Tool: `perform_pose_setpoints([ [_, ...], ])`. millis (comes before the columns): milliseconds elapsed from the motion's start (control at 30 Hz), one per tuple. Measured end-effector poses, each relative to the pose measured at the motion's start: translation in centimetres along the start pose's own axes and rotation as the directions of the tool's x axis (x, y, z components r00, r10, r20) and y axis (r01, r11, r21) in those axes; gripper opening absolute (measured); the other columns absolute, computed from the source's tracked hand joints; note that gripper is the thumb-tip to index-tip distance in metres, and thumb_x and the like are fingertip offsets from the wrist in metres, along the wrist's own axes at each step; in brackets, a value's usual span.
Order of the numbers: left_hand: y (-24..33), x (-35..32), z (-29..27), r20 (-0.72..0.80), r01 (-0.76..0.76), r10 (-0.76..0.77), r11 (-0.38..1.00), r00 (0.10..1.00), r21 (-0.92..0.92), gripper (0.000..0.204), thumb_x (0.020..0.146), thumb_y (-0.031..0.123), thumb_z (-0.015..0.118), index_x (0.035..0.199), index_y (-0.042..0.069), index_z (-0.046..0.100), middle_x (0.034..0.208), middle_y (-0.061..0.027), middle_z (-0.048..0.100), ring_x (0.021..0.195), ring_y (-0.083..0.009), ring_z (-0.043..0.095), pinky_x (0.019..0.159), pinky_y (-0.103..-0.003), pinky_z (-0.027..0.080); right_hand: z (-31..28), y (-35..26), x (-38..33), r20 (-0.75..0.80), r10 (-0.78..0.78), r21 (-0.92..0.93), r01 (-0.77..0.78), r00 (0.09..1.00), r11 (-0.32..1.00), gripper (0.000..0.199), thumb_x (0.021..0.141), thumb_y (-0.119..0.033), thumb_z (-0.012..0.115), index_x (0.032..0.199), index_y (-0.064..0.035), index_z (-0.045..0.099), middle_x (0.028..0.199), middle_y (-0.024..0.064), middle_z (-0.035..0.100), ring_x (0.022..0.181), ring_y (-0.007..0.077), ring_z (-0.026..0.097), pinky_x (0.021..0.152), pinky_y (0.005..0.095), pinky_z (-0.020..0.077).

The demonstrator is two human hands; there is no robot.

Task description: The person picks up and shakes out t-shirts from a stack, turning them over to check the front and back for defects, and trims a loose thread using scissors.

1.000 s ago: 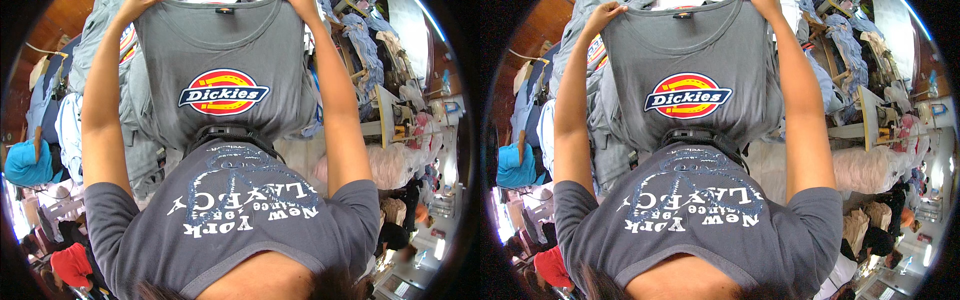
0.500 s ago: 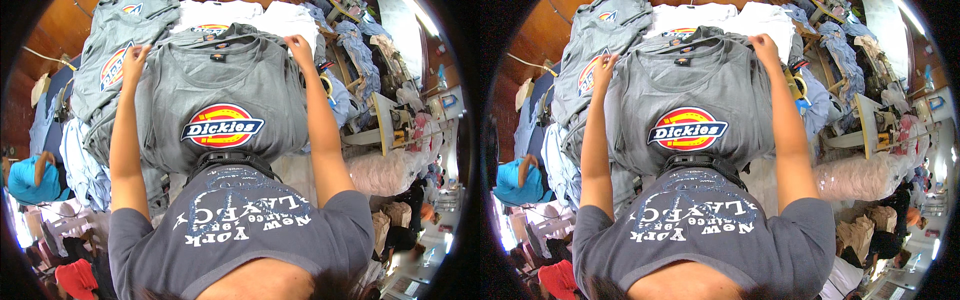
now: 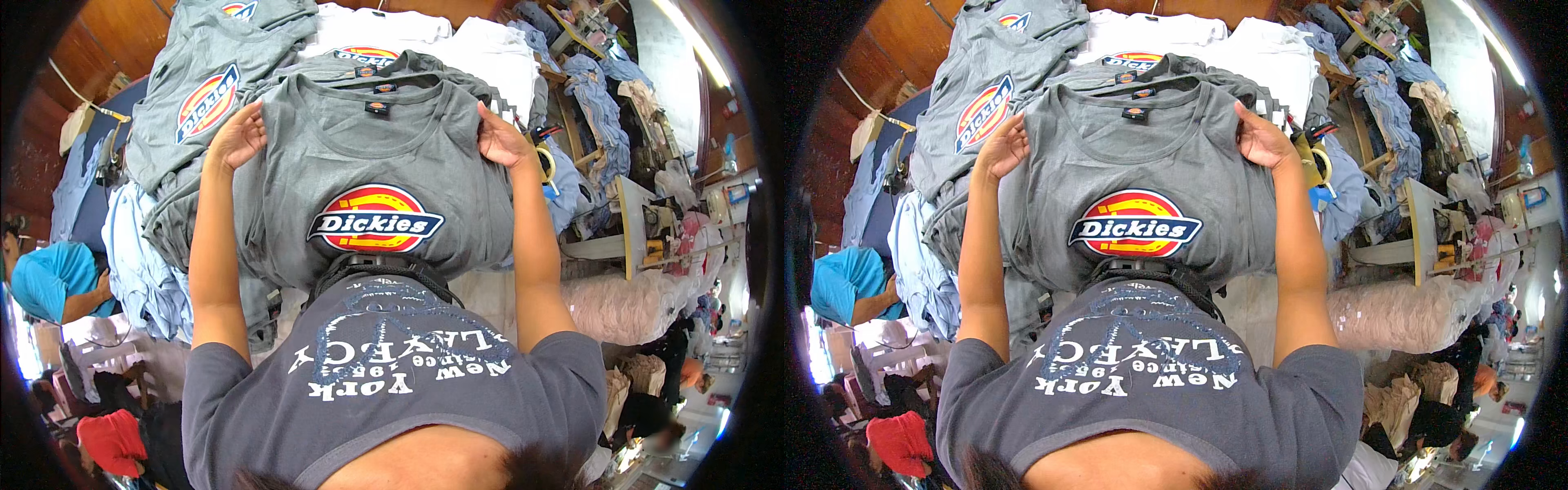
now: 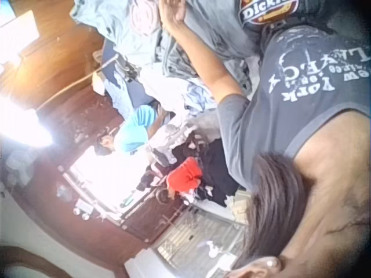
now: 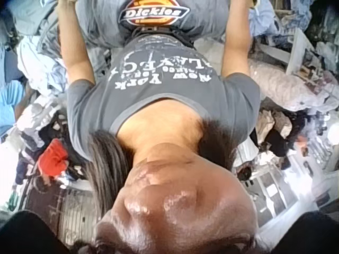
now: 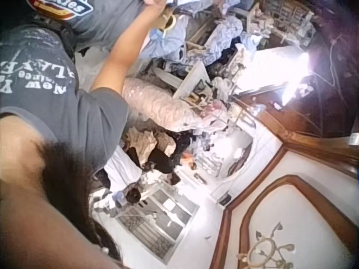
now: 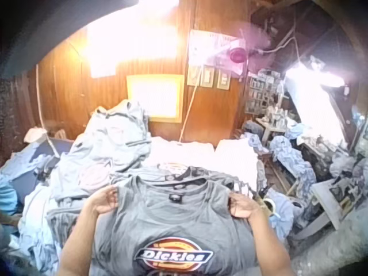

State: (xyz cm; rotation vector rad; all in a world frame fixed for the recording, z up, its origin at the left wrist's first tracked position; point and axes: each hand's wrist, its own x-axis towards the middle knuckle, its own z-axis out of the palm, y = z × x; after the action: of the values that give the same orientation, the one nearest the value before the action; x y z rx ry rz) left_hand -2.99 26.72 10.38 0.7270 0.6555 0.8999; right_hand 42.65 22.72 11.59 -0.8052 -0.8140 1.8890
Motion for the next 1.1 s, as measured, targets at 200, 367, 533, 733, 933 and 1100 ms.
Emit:
perform_pose_setpoints([
  [200, -0.5, 2.0, 4.1, -0.241, 0.006, -0.009, 1.0, 0.97, -0.015, 0.023, 0.08, 0.025, 0.058, 0.093, 0.006, 0.059, 0.091, -0.0033, 0.062, 0.084, -0.0129, 0.058, 0.075, -0.026, 0.046, -0.9, -0.6, 2.4, 0.055, -0.004, 0.026, 0.002, 0.998, 1.0, 0.048, 0.083, -0.032, 0.052, 0.115, 0.0025, 0.044, 0.114, 0.0107, 0.051, 0.105, 0.0179, 0.049, 0.091, 0.0319, 0.038],
  [367, 2.2, 0.6, 2.0, 0.132, -0.124, 0.196, 0.9, 0.972, -0.419, 0.046, 0.085, 0.028, 0.05, 0.115, -0.005, 0.042, 0.118, -0.0194, 0.045, 0.113, -0.0253, 0.041, 0.097, -0.036, 0.031, 1.3, -2.6, 1.0, 0.245, -0.17, 0.173, 0.129, 0.954, 0.976, 0.066, 0.087, -0.046, 0.033, 0.123, 0.0092, 0.029, 0.125, 0.0191, 0.038, 0.116, 0.0261, 0.038, 0.099, 0.036, 0.0271],
  [533, 2.3, -5.6, 6.5, 0.384, -0.184, 0.377, 0.872, 0.843, -0.453, 0.07, 0.087, 0.04, 0.039, 0.127, -0.012, 0.015, 0.131, -0.0259, 0.024, 0.12, -0.0324, 0.032, 0.101, -0.039, 0.023, 3.8, -3.9, -5.2, 0.422, -0.339, 0.314, 0.215, 0.841, 0.925, 0.078, 0.082, -0.055, 0.035, 0.125, 0.0097, 0.025, 0.128, 0.0232, 0.033, 0.118, 0.033, 0.034, 0.099, 0.0435, 0.0262],
  [733, 2.4, -7.8, 6.3, 0.212, -0.271, 0.373, 0.879, 0.903, -0.391, 0.061, 0.088, 0.042, 0.036, 0.124, -0.007, 0.03, 0.126, -0.0209, 0.036, 0.116, -0.0283, 0.038, 0.096, -0.039, 0.031, 7.1, -3.7, -6.7, 0.342, -0.312, 0.24, 0.239, 0.887, 0.941, 0.081, 0.082, -0.056, 0.031, 0.125, 0.0116, 0.023, 0.126, 0.0242, 0.035, 0.115, 0.034, 0.038, 0.098, 0.0427, 0.0273],
  [933, -4.6, -7.5, 14.5, -0.134, -0.339, 0.414, 0.86, 0.9, 0.38, 0.039, 0.086, 0.03, 0.044, 0.109, -0.001, 0.046, 0.092, -0.009, 0.052, 0.085, -0.0186, 0.049, 0.077, -0.032, 0.039, 15.5, 3.3, -6.2, -0.008, -0.477, 0.049, 0.477, 0.879, 0.878, 0.073, 0.085, -0.055, 0.023, 0.125, 0.0053, 0.03, 0.125, 0.0158, 0.039, 0.118, 0.0204, 0.035, 0.1, 0.0316, 0.0226],
  [1100, -12.4, -8.4, 21.0, 0.442, -0.696, 0.539, 0.522, 0.717, 0.493, 0.075, 0.072, 0.058, 0.053, 0.106, -0.008, 0.042, 0.093, -0.0149, 0.048, 0.088, -0.0262, 0.046, 0.079, -0.033, 0.037, 15.9, 13.2, -6.8, 0.311, -0.553, -0.438, 0.633, 0.773, 0.638, 0.083, 0.08, -0.063, 0.027, 0.123, 0.0075, 0.03, 0.124, 0.0146, 0.038, 0.116, 0.021, 0.032, 0.098, 0.0318, 0.0221],
])
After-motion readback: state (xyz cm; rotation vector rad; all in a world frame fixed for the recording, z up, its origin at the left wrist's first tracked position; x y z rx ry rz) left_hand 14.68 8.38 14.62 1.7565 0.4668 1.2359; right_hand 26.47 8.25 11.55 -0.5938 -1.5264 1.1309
